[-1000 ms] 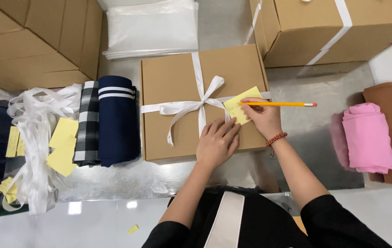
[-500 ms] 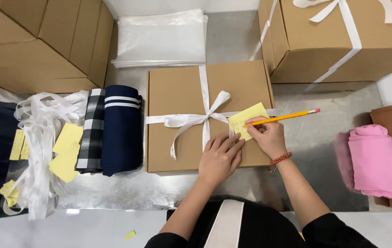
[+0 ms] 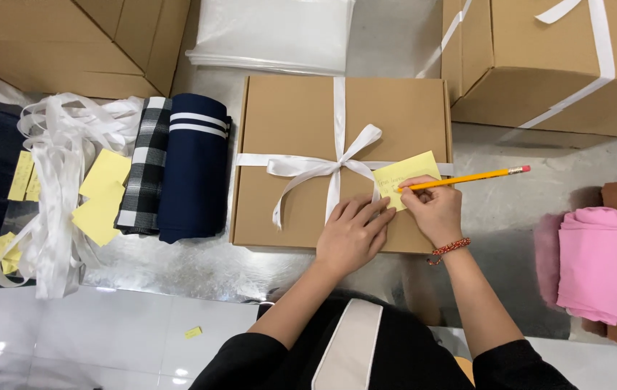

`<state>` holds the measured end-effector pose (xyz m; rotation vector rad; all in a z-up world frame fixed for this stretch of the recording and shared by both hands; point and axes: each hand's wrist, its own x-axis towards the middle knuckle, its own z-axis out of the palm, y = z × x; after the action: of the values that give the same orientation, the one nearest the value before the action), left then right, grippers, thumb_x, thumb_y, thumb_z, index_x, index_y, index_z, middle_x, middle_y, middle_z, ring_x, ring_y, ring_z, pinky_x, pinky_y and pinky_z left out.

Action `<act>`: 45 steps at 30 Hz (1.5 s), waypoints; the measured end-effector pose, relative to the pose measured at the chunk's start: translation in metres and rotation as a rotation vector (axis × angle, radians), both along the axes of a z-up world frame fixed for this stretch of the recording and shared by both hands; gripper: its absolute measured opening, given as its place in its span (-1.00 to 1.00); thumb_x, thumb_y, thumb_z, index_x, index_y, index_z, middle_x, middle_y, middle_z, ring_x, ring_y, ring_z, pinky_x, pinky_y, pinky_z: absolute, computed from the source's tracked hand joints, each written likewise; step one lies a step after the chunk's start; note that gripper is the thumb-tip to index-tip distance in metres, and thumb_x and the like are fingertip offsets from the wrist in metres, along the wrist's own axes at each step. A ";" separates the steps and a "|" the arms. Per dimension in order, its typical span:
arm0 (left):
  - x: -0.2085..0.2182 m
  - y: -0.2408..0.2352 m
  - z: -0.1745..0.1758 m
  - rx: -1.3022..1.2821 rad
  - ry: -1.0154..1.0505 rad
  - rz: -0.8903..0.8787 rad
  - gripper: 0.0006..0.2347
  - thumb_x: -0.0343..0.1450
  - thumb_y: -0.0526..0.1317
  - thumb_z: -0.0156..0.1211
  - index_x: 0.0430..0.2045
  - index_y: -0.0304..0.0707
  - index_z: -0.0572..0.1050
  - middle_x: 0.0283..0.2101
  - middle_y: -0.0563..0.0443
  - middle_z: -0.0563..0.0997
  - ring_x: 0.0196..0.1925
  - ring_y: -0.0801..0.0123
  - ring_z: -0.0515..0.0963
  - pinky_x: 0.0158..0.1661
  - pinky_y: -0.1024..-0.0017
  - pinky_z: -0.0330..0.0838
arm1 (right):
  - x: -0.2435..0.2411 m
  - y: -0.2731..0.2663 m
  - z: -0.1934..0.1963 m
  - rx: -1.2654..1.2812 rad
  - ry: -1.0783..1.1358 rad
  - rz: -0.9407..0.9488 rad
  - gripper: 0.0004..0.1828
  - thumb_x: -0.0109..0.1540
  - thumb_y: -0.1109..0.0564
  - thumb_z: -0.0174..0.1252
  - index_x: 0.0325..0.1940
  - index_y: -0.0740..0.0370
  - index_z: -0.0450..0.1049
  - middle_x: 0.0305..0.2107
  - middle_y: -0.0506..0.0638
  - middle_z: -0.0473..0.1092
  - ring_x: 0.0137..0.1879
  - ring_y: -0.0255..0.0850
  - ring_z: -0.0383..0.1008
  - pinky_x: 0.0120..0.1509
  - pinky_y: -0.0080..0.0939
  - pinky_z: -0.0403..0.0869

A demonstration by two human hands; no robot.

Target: The person writes on a yellow sticky note with a pencil and places it on a cardboard box. They then wrap a folded pink garment in a clear plastic bag and place it inside a cardboard box, closing the flaps.

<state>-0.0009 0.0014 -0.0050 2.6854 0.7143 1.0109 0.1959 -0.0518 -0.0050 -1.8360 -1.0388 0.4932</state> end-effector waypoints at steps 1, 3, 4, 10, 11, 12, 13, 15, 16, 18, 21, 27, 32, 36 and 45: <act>-0.002 0.000 0.001 -0.003 0.002 0.002 -0.80 0.47 -0.17 0.17 -0.10 0.10 0.69 0.05 0.16 0.70 0.14 0.29 0.62 0.17 0.26 0.43 | 0.000 0.001 -0.003 -0.003 0.002 0.002 -0.86 0.20 0.28 0.31 -0.21 0.13 0.70 -0.74 -0.05 0.37 -0.59 -0.42 0.24 -0.44 -0.43 0.30; -0.001 0.000 0.003 -0.006 0.012 -0.012 -0.80 0.47 -0.17 0.17 -0.10 0.09 0.69 0.05 0.15 0.70 0.12 0.29 0.62 0.18 0.25 0.42 | 0.004 0.001 -0.008 0.009 -0.017 -0.012 -0.86 0.20 0.27 0.32 -0.22 0.10 0.71 -0.71 0.01 0.43 -0.58 -0.40 0.27 -0.45 -0.38 0.33; -0.001 -0.001 0.002 -0.012 0.009 -0.015 -0.80 0.47 -0.17 0.17 -0.10 0.09 0.69 0.05 0.15 0.70 0.12 0.29 0.62 0.18 0.25 0.42 | 0.005 -0.001 -0.009 0.004 -0.020 -0.014 -0.86 0.20 0.27 0.32 -0.22 0.10 0.71 -0.71 0.01 0.43 -0.58 -0.40 0.27 -0.45 -0.38 0.33; -0.001 -0.002 -0.005 0.001 -0.002 0.007 -0.80 0.47 -0.17 0.17 -0.11 0.12 0.68 0.06 0.18 0.69 0.14 0.32 0.60 0.19 0.25 0.42 | 0.004 -0.003 -0.012 -0.021 0.057 -0.047 -0.83 0.23 0.26 0.28 -0.17 0.08 0.71 -0.58 -0.05 0.49 -0.51 -0.44 0.33 -0.35 -0.41 0.41; -0.001 -0.003 -0.006 -0.009 0.004 0.004 -0.80 0.47 -0.18 0.17 -0.09 0.11 0.68 0.07 0.17 0.69 0.15 0.31 0.60 0.20 0.24 0.42 | 0.004 -0.005 -0.011 -0.028 0.043 -0.040 -0.84 0.23 0.27 0.29 -0.16 0.11 0.71 -0.58 -0.03 0.49 -0.51 -0.44 0.34 -0.35 -0.40 0.42; -0.001 -0.002 -0.007 -0.013 0.008 0.003 -0.80 0.47 -0.18 0.17 -0.08 0.10 0.68 0.08 0.16 0.69 0.16 0.29 0.60 0.21 0.23 0.42 | 0.004 -0.003 -0.009 -0.031 0.029 -0.032 -0.85 0.22 0.27 0.30 -0.16 0.13 0.71 -0.58 -0.01 0.49 -0.51 -0.43 0.35 -0.35 -0.39 0.42; 0.001 -0.001 -0.008 -0.014 0.008 0.004 -0.80 0.47 -0.18 0.17 -0.08 0.10 0.68 0.08 0.16 0.69 0.16 0.29 0.60 0.21 0.23 0.42 | 0.007 -0.002 -0.010 -0.032 0.029 -0.031 -0.85 0.22 0.27 0.30 -0.16 0.13 0.71 -0.58 -0.01 0.49 -0.51 -0.43 0.35 -0.35 -0.39 0.42; -0.001 -0.001 -0.010 -0.015 0.017 -0.003 -0.79 0.48 -0.16 0.17 -0.05 0.11 0.68 0.10 0.17 0.68 0.17 0.29 0.60 0.22 0.23 0.42 | 0.006 -0.001 -0.013 -0.018 0.024 -0.040 -0.84 0.25 0.25 0.28 -0.14 0.11 0.71 -0.53 -0.03 0.49 -0.45 -0.45 0.38 -0.30 -0.40 0.45; -0.002 -0.001 -0.010 -0.015 0.021 0.002 -0.79 0.48 -0.16 0.17 -0.05 0.11 0.68 0.10 0.17 0.68 0.17 0.29 0.60 0.22 0.23 0.42 | 0.007 -0.002 -0.015 -0.018 0.027 -0.035 -0.84 0.25 0.25 0.28 -0.14 0.11 0.71 -0.53 -0.03 0.49 -0.45 -0.45 0.38 -0.30 -0.40 0.45; -0.001 -0.001 -0.009 -0.018 0.022 -0.001 -0.79 0.47 -0.17 0.19 -0.06 0.11 0.68 0.11 0.18 0.68 0.18 0.30 0.60 0.22 0.23 0.42 | 0.011 -0.004 -0.018 -0.013 0.003 -0.019 -0.85 0.26 0.28 0.28 -0.14 0.15 0.70 -0.51 0.05 0.49 -0.41 -0.36 0.41 -0.31 -0.35 0.43; -0.001 -0.001 -0.016 -0.015 0.030 0.003 -0.78 0.49 -0.16 0.17 -0.04 0.15 0.67 0.12 0.20 0.68 0.21 0.32 0.59 0.24 0.24 0.41 | 0.008 -0.005 -0.012 0.008 0.033 -0.041 -0.85 0.27 0.28 0.26 -0.13 0.17 0.69 -0.46 0.11 0.52 -0.33 -0.34 0.46 -0.21 -0.29 0.52; -0.001 -0.002 -0.012 -0.043 0.053 -0.001 -0.78 0.49 -0.16 0.17 -0.03 0.13 0.67 0.14 0.18 0.68 0.21 0.30 0.59 0.24 0.22 0.42 | 0.010 -0.005 -0.014 0.020 0.007 -0.026 -0.86 0.26 0.30 0.27 -0.15 0.19 0.69 -0.42 0.18 0.54 -0.27 -0.26 0.53 -0.19 -0.23 0.55; -0.002 -0.002 -0.006 -0.056 0.047 -0.007 -0.79 0.49 -0.17 0.16 -0.05 0.10 0.68 0.12 0.15 0.69 0.22 0.28 0.60 0.22 0.22 0.43 | 0.011 -0.001 -0.015 0.062 0.050 -0.013 -0.88 0.28 0.34 0.25 -0.13 0.28 0.66 -0.40 0.23 0.51 -0.22 -0.19 0.51 -0.15 -0.19 0.54; -0.002 -0.003 -0.013 -0.024 -0.001 0.014 -0.79 0.50 -0.16 0.13 -0.05 0.13 0.67 0.12 0.20 0.68 0.22 0.31 0.60 0.21 0.27 0.43 | 0.010 -0.003 -0.014 0.059 0.039 -0.041 -0.87 0.28 0.33 0.25 -0.13 0.25 0.66 -0.40 0.20 0.52 -0.19 -0.23 0.51 -0.12 -0.22 0.54; -0.003 -0.003 -0.012 -0.033 0.019 0.004 -0.79 0.49 -0.17 0.16 -0.06 0.11 0.67 0.12 0.19 0.68 0.23 0.31 0.59 0.22 0.25 0.42 | 0.008 -0.002 -0.011 0.072 0.025 -0.071 -0.86 0.28 0.33 0.24 -0.12 0.27 0.66 -0.43 0.22 0.51 -0.25 -0.25 0.48 -0.16 -0.20 0.52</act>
<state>-0.0036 -0.0012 -0.0167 2.6696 0.7331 0.9669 0.2036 -0.0534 -0.0162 -1.7924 -0.9593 0.4296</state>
